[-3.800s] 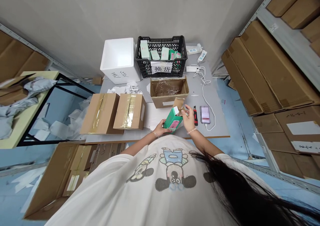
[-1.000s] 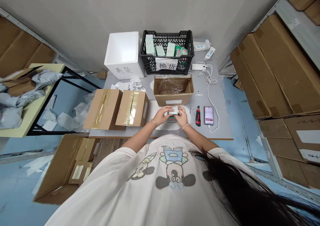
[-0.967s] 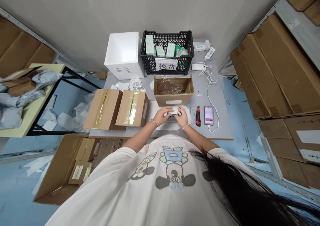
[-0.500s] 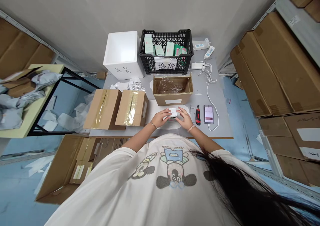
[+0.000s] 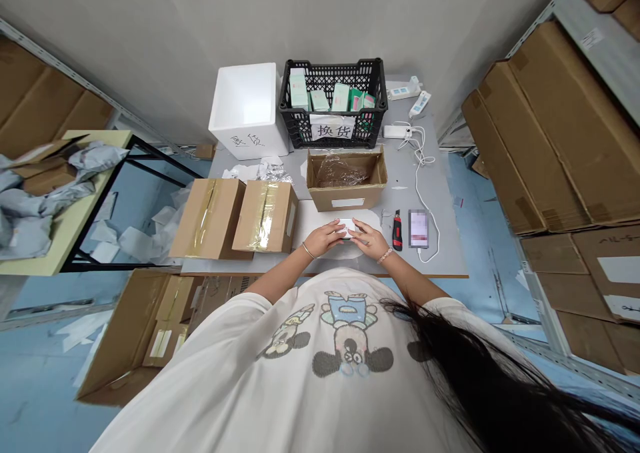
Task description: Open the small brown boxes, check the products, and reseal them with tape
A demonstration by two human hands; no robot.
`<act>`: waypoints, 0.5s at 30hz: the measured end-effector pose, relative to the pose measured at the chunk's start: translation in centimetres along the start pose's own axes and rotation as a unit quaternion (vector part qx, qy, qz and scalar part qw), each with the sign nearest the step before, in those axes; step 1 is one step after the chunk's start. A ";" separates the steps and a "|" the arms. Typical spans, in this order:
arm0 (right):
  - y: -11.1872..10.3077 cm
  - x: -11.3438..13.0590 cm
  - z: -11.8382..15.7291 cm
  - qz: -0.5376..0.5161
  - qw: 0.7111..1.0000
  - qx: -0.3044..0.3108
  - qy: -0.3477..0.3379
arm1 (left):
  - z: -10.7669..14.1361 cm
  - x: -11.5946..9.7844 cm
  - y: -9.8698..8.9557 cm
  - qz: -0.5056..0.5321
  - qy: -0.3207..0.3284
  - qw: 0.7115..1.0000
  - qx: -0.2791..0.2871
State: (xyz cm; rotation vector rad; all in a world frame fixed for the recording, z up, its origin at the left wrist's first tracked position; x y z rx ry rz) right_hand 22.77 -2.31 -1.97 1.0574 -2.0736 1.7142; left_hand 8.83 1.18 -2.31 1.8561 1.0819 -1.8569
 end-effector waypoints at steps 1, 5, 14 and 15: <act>0.0 0.0 0.1 0.005 1.000 0.006 -0.010 | 0.0 0.2 0.2 -0.003 0.003 1.000 0.005; 0.0 0.1 0.2 0.026 0.998 0.031 -0.040 | 0.4 0.9 0.6 -0.001 0.006 1.000 -0.005; 2.0 0.9 -0.7 0.078 0.991 0.058 -0.088 | 1.8 2.0 0.1 -0.012 0.011 0.995 -0.099; 2.5 0.8 -0.8 0.078 0.991 0.062 -0.086 | 1.9 2.0 0.0 -0.017 0.010 0.993 -0.115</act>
Point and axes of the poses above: each hand's wrist, its own z-axis away from the middle knuckle, its own y-axis out of the palm, x = y × z, the point moved 10 cm from there along -z, towards the middle knuckle, and after that the axes turned 14 degrees about z, right-handed, at the moved point
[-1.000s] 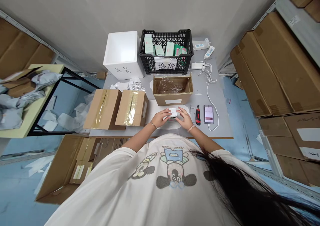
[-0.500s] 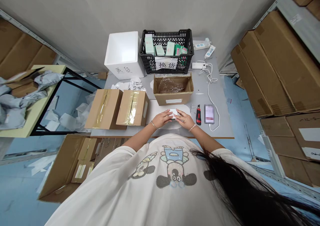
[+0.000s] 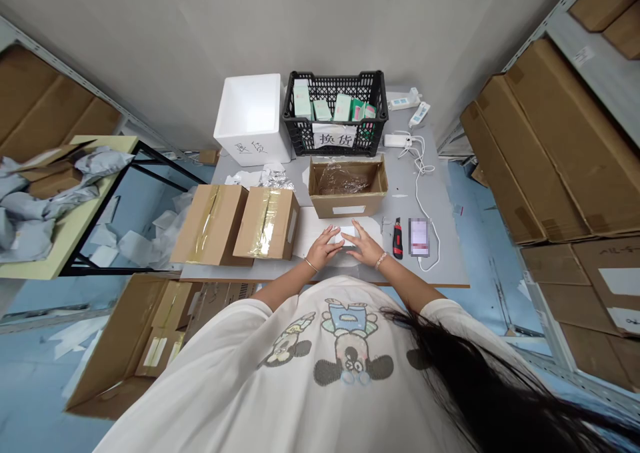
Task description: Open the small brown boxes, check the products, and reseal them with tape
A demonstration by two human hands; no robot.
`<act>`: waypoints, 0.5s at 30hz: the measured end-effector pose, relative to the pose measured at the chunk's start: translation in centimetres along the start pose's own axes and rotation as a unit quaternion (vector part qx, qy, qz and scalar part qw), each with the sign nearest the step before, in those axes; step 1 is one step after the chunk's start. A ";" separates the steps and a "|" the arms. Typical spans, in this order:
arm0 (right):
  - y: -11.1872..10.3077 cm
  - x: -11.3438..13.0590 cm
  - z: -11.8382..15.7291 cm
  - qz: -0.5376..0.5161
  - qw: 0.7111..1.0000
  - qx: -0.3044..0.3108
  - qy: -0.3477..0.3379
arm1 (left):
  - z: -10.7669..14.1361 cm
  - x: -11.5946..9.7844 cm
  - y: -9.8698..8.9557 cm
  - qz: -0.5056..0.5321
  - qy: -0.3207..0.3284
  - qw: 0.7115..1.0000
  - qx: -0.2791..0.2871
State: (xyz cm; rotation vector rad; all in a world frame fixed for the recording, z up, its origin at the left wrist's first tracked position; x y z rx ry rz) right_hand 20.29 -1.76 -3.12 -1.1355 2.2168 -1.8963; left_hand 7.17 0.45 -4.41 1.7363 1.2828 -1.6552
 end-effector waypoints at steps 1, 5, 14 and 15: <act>0.5 0.0 -0.1 -0.003 1.000 0.002 0.004 | 0.1 0.0 -0.2 -0.005 -0.004 1.000 -0.019; 0.6 0.0 -0.9 -0.014 0.999 -0.008 0.039 | 0.5 -0.6 -1.8 0.009 -0.020 0.994 -0.108; -8.7 -1.0 -5.0 -0.194 0.968 -0.102 0.121 | -0.6 -0.5 -2.9 0.274 -0.163 0.946 -0.057; -8.5 -1.6 -5.3 -0.224 0.960 -0.102 0.134 | -0.2 0.5 -1.9 0.311 -0.196 0.929 -0.034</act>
Point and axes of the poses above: each hand's wrist, its own z-axis away from the middle knuckle, its own y-axis out of the palm, x = y × z, the point moved 10 cm from there along -z, towards the middle knuckle, and after that the axes turned 14 degrees about z, right-handed, at the moved point
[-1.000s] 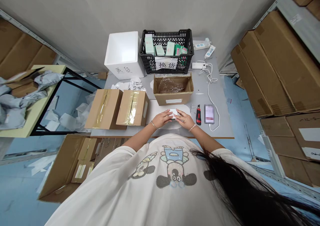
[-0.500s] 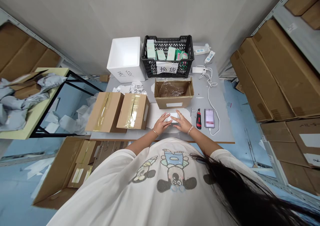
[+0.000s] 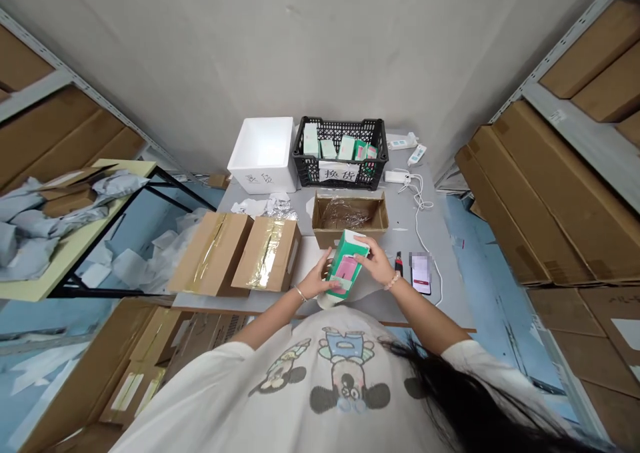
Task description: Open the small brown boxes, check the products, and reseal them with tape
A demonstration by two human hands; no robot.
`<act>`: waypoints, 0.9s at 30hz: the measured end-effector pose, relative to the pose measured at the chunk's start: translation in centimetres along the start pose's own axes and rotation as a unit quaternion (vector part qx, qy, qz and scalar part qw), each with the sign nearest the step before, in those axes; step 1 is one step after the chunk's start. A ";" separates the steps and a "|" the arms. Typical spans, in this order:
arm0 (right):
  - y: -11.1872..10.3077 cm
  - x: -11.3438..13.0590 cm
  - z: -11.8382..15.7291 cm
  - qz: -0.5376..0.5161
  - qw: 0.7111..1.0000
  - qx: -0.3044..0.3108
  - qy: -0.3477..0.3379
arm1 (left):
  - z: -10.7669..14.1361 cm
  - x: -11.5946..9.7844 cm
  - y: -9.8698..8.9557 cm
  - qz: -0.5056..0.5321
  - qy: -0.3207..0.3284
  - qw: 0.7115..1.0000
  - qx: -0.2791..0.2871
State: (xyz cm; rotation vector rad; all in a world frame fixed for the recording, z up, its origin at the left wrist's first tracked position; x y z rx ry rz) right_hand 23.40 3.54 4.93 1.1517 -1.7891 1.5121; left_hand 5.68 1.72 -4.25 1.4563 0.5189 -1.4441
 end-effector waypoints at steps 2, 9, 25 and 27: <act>1.0 -1.7 -0.2 -0.042 0.998 0.011 0.041 | 0.3 3.4 0.0 0.060 -0.076 0.995 0.005; 4.1 -7.3 1.6 -0.093 0.986 0.019 0.137 | 3.4 12.5 -2.1 0.162 -0.245 0.956 -0.017; -0.4 -2.4 1.8 -0.062 0.985 -0.057 0.153 | 2.9 4.1 1.0 0.271 -0.273 0.923 -0.034; -1.8 -2.1 1.1 -0.101 0.976 -0.085 0.171 | 2.9 2.1 1.4 0.222 -0.286 0.931 -0.034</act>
Point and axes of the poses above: each hand's wrist, its own z-axis away from the middle knuckle, its own y-axis out of the palm, x = y × z, the point moved 10 cm from there along -z, towards the middle knuckle, and after that the axes turned 14 degrees about z, right-handed, at the moved point
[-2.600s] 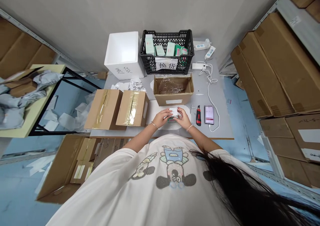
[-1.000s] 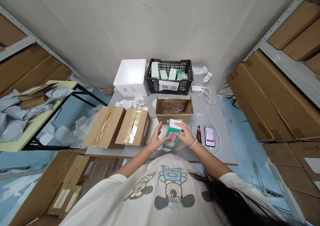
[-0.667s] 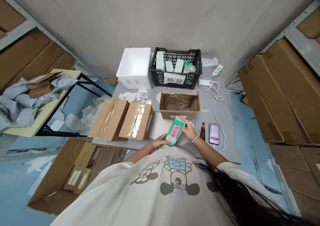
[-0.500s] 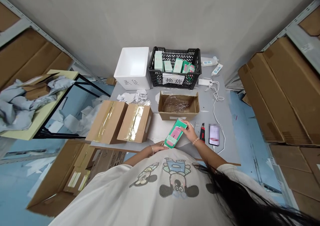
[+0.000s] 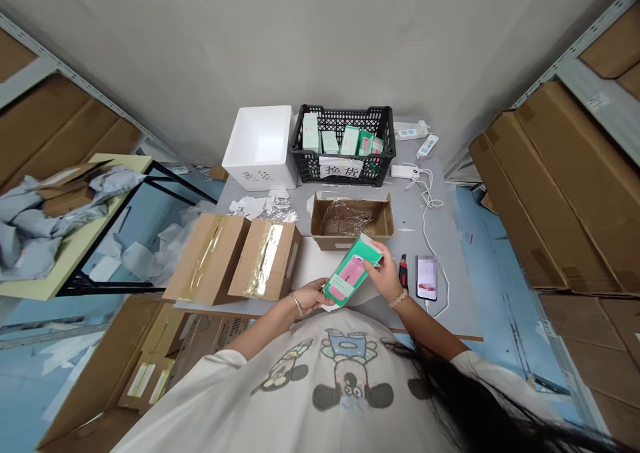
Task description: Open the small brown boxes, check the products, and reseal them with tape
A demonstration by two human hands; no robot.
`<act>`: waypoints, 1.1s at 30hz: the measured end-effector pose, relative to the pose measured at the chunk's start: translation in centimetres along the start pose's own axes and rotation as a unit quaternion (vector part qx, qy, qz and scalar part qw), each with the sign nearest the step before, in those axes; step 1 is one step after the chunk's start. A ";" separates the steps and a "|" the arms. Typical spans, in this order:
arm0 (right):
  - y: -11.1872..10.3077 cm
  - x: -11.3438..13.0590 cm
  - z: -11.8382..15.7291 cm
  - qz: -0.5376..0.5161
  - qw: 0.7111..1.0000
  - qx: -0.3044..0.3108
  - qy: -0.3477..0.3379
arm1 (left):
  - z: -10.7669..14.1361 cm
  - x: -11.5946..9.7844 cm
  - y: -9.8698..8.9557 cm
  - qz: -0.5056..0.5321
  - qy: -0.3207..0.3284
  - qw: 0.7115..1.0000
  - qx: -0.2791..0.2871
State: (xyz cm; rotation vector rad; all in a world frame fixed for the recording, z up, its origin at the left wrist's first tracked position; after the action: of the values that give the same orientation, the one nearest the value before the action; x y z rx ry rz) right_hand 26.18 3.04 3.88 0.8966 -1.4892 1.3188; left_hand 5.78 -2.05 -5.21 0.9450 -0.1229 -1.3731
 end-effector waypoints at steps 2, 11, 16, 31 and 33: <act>-1.6 0.8 -1.1 -0.041 0.998 -0.038 0.019 | 1.2 -2.0 1.5 -0.051 0.006 0.999 -0.012; -2.3 0.3 -5.0 -0.261 0.932 -0.041 0.248 | 6.0 -13.8 11.3 -0.231 0.243 0.942 0.013; -2.1 1.4 -6.6 -0.280 0.934 -0.051 0.218 | 5.3 -16.6 12.3 -0.327 0.315 0.890 -0.039; -6.6 5.4 -21.9 -0.197 0.967 -0.064 0.145 | -2.9 -25.0 14.0 -0.165 0.250 0.954 -0.016; -6.8 6.2 -24.9 -0.167 0.973 -0.085 0.131 | -5.3 -26.3 13.7 -0.109 0.207 0.972 -0.038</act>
State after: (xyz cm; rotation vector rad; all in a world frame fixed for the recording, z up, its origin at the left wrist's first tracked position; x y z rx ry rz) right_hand 34.77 26.81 11.90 0.7877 -1.1664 1.0022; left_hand 12.86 21.95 11.53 1.1858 0.3564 -1.3400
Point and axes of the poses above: each hand's wrist, its own z-axis away from the middle knuckle, its own y-axis out of the palm, x = y × z, the point moved 10 cm from there along -z, towards the middle knuckle, and after that the axes turned 14 degrees about z, right-handed, at the moved point
